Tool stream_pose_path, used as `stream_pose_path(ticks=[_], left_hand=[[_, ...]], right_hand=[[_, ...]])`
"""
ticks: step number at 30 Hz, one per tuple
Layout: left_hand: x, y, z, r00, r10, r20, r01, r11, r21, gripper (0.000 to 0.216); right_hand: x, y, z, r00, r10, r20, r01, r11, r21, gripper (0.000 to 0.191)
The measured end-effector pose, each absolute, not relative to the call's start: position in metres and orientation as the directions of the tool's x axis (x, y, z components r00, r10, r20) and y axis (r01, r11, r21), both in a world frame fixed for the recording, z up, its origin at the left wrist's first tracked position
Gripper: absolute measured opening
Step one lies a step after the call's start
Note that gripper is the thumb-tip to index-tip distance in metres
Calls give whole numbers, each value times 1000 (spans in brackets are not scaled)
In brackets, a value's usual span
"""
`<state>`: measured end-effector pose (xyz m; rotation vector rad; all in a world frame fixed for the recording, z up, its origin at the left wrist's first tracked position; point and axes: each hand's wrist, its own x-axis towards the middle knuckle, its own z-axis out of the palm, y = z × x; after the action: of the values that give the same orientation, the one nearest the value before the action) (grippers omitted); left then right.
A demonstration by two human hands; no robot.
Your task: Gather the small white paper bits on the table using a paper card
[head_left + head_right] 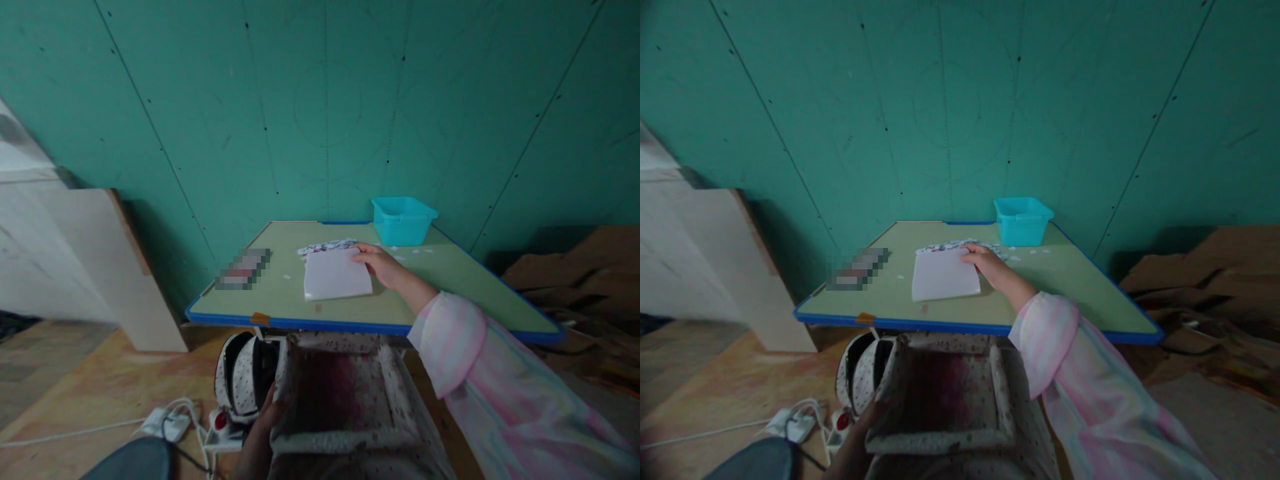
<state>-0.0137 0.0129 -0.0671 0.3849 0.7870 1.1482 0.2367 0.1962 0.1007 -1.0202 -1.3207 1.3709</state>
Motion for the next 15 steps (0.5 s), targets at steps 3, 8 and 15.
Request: stream_pose_path(ticks=[3, 8, 15], left_hand=[[-14, 13, -66, 225, 918, -326, -661, 390, 641, 53], [-20, 18, -63, 267, 913, -308, -597, 408, 691, 47], [-20, 18, -51, 332, 888, -318, -586, 458, 669, 47]], right_hand=[[236, 196, 101, -201, 979, 40, -31, 35, -999, 19], [235, 195, 101, -240, 971, -7, 33, 1, -999, 21], [236, 193, 103, -242, 970, -29, 47, -18, -999, 20]])
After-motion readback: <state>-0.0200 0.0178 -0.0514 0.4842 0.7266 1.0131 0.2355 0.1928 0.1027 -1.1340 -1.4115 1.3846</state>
